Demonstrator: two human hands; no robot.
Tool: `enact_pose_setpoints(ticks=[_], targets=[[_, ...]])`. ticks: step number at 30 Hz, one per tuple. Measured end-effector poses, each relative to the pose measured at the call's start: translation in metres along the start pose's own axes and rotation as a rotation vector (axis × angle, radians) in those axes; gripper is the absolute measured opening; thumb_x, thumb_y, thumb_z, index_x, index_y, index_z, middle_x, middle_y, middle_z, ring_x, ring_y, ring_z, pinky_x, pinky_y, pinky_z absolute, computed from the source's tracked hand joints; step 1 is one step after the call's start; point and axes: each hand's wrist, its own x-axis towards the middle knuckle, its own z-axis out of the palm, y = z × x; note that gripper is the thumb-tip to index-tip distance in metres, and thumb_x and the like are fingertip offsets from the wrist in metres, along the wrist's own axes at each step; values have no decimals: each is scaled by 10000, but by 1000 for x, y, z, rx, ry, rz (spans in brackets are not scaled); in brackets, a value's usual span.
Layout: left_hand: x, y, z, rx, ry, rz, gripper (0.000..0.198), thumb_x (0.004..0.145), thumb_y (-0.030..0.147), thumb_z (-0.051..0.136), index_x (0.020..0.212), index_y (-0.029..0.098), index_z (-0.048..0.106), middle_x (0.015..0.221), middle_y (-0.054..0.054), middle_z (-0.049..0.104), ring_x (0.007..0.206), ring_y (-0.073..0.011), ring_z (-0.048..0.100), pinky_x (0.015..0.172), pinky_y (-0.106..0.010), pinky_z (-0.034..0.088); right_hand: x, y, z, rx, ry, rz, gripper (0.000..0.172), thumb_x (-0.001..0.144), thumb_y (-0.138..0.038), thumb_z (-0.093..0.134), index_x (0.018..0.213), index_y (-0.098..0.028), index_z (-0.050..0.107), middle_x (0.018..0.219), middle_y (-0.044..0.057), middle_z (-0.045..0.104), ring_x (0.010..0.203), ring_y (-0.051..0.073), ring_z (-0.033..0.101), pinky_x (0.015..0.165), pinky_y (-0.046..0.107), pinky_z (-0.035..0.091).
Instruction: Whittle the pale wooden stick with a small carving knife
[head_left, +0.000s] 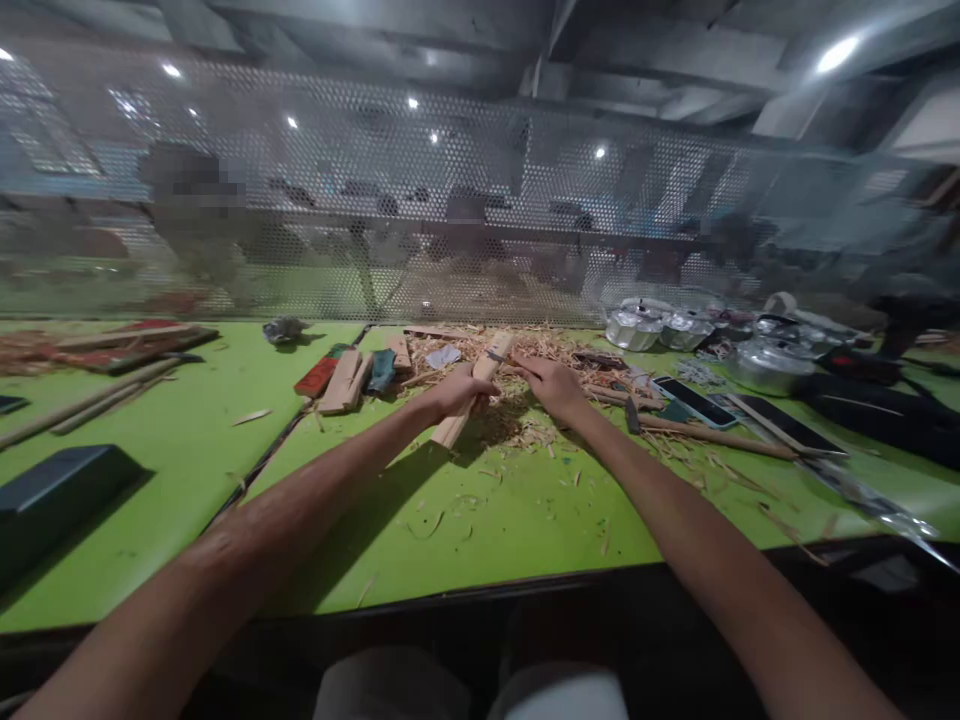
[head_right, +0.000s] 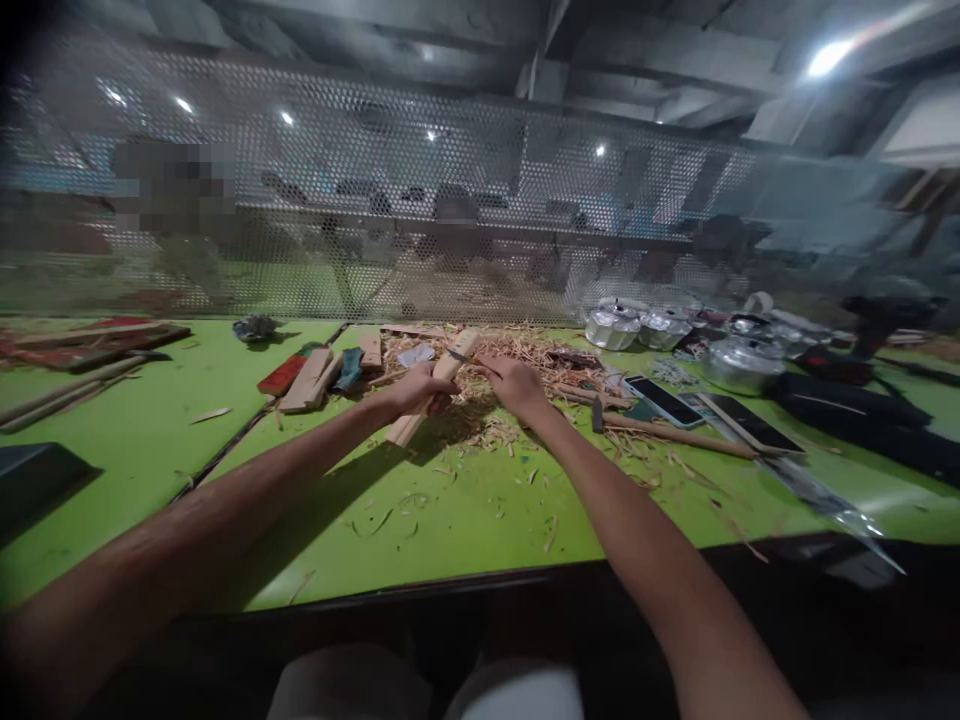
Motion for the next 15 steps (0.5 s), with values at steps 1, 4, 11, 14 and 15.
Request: enact_pose_setpoints(ticks=[1,4,11,14,15], targets=[[0,0,0,4,-10,0,196,713,161,733,716,201,542,484,14,561,389,-107,477,423,-240,381,1,3,-1,-5,6,18,396,1049,-338,526,1402,-376,701,1385,5,697,1224,242,699,1011,384,564],[0,-2,2,7,-45,-3,214,713,167,752,746,201,543,492,23,560,387,-103,471,411,-237,372,5,12,-4,-18,35,67,398,1049,-299,533,1405,-295,710,1390,47,693,1239,234,689,1033,351,540],[2,-8,-3,-7,-164,-7,251,731,194,761,845,187,538,531,35,571,412,-100,498,411,-220,389,6,33,-8,-16,94,160,394,1061,-330,534,1374,-197,733,1270,110,758,1105,246,731,955,318,540],[-1,-10,-5,6,-232,7,300,739,214,782,913,181,539,582,35,596,441,-101,523,426,-218,412,8,51,-11,31,164,246,402,1056,-301,520,1323,-114,757,1221,160,768,1063,268,734,959,341,531],[-2,-10,-6,3,-223,5,289,745,210,772,905,182,533,570,38,586,438,-100,518,427,-216,409,10,57,-12,63,187,241,401,1052,-297,519,1308,-108,763,1231,163,763,1074,272,731,972,351,528]])
